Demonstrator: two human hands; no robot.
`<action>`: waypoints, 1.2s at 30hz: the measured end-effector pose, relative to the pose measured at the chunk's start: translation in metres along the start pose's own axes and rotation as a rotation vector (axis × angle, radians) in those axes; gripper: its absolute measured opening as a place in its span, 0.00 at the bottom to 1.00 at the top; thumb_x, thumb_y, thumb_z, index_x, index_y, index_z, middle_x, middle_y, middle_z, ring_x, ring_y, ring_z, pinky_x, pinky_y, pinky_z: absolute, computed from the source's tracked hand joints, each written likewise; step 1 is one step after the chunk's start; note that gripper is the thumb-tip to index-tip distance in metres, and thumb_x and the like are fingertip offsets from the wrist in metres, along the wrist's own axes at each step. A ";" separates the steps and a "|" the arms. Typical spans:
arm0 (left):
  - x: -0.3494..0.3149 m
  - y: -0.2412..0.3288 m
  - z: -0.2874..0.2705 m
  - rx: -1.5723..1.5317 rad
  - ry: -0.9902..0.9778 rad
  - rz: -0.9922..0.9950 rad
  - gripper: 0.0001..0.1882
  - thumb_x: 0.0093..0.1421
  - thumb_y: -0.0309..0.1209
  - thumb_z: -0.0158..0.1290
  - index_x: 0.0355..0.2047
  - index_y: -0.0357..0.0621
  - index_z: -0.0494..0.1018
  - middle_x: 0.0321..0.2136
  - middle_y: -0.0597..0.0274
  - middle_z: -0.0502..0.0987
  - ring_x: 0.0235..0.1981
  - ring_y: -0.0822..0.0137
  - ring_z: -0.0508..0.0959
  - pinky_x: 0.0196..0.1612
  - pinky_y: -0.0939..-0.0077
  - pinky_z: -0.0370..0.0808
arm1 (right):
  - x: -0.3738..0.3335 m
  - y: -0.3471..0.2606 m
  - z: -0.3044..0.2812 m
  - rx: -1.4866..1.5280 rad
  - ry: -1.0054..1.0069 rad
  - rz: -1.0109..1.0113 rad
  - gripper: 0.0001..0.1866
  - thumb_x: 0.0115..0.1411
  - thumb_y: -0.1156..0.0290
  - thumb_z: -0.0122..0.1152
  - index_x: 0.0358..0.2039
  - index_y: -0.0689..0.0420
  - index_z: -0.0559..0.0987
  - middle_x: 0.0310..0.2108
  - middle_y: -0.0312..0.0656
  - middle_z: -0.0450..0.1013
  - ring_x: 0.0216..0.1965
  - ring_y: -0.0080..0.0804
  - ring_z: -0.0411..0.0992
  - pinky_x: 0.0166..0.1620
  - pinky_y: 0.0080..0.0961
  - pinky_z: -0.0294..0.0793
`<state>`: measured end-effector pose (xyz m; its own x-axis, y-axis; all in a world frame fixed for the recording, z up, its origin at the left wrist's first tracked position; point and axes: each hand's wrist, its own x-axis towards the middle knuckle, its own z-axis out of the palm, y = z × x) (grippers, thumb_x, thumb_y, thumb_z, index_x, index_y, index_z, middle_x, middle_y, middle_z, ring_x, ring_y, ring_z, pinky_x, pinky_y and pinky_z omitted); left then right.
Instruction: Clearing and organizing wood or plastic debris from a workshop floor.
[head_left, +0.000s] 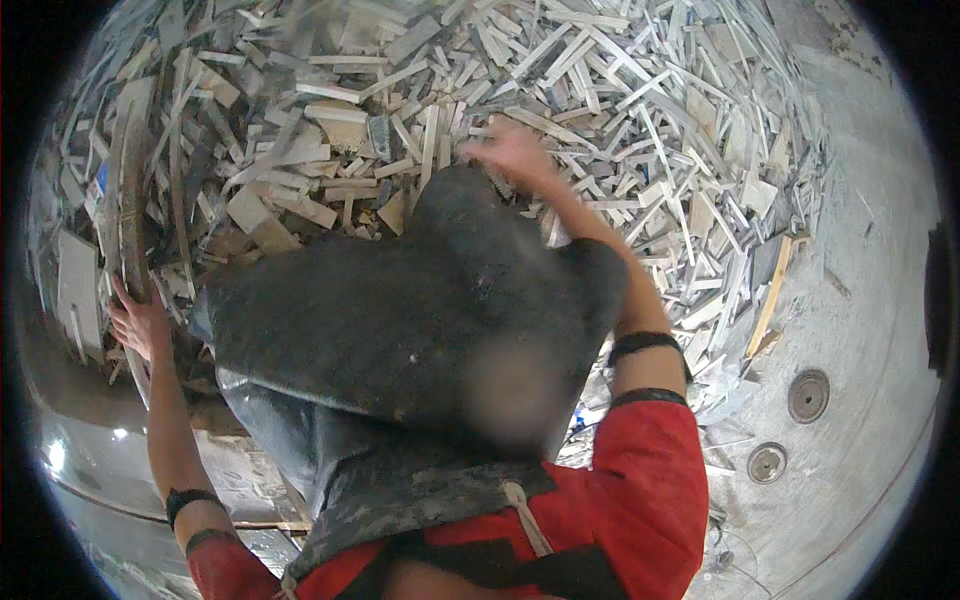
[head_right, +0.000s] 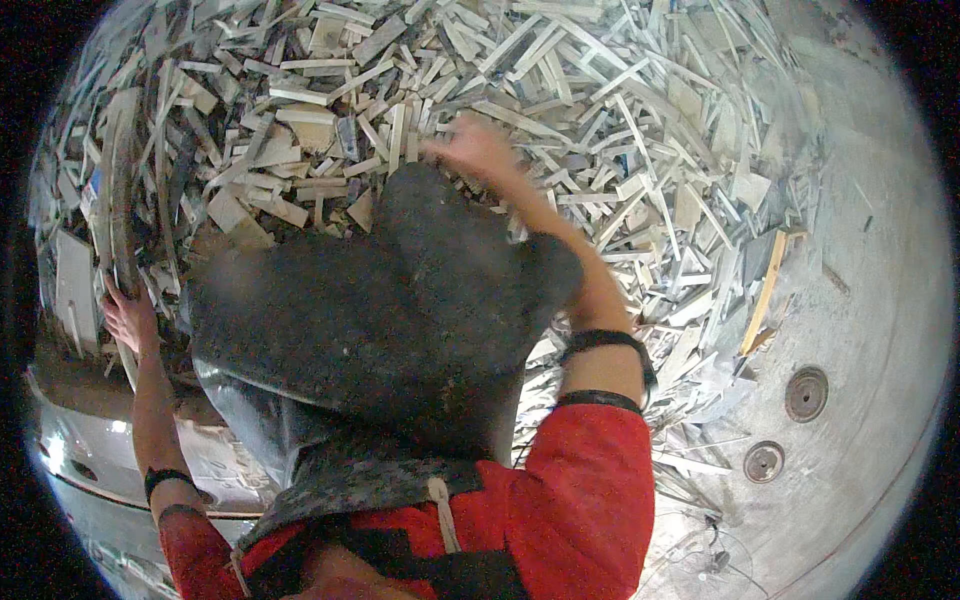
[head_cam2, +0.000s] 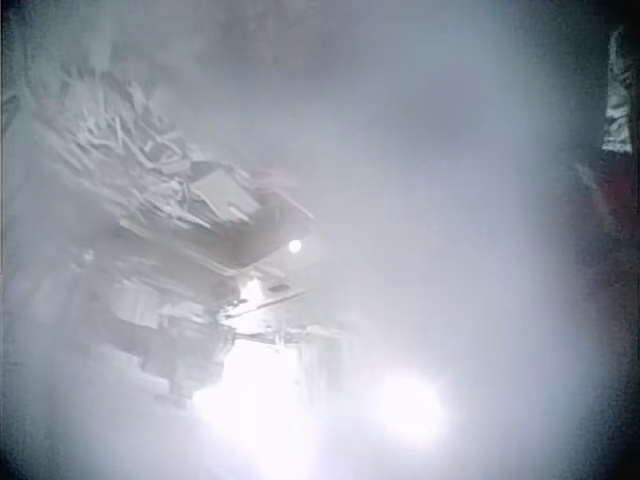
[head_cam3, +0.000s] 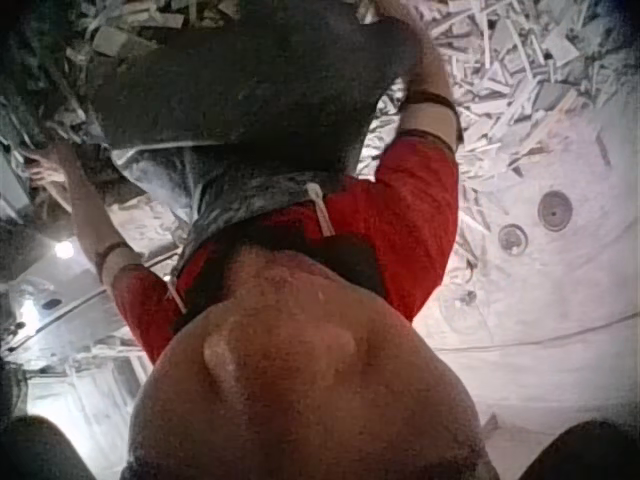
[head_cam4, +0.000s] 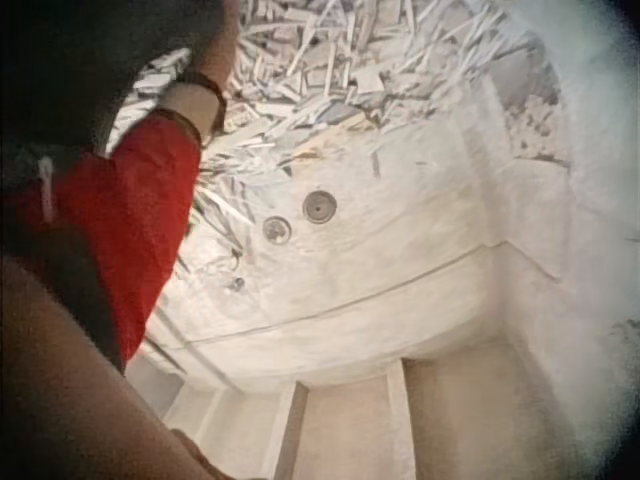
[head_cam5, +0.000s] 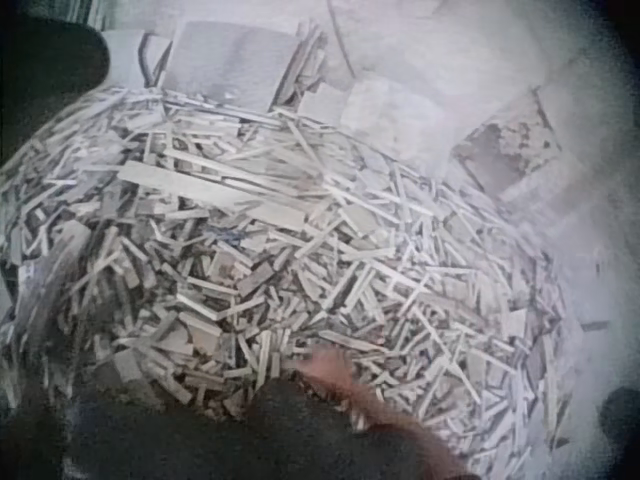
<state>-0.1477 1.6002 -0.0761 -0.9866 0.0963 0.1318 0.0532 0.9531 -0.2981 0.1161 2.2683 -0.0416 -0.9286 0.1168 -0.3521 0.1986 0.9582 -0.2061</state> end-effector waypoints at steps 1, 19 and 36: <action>0.001 0.001 0.001 -0.011 0.009 -0.004 0.41 0.60 0.63 0.48 0.70 0.71 0.49 0.61 0.49 0.63 0.61 0.50 0.65 0.65 0.51 0.58 | 0.008 -0.053 0.030 0.092 0.166 0.081 0.21 0.60 0.58 0.58 0.47 0.62 0.73 0.36 0.56 0.76 0.34 0.58 0.76 0.35 0.47 0.75; 0.005 0.020 -0.004 -0.040 -0.021 -0.030 0.44 0.57 0.57 0.56 0.70 0.69 0.50 0.61 0.52 0.63 0.60 0.49 0.66 0.60 0.50 0.64 | 0.053 0.112 -0.078 -0.230 0.527 0.680 0.59 0.47 0.32 0.64 0.57 0.79 0.61 0.59 0.64 0.61 0.62 0.59 0.59 0.61 0.48 0.62; -0.001 0.003 -0.004 0.003 -0.013 -0.025 0.41 0.59 0.58 0.52 0.69 0.67 0.51 0.61 0.51 0.62 0.60 0.50 0.65 0.61 0.50 0.62 | 0.091 0.065 -0.085 -0.081 0.336 0.886 0.48 0.43 0.48 0.67 0.55 0.72 0.65 0.52 0.59 0.69 0.55 0.55 0.67 0.58 0.46 0.65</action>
<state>-0.1462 1.6046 -0.0734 -0.9896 0.0682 0.1268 0.0276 0.9543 -0.2976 0.0181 2.3633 -0.0089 -0.4945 0.8667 -0.0665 0.8633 0.4986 0.0788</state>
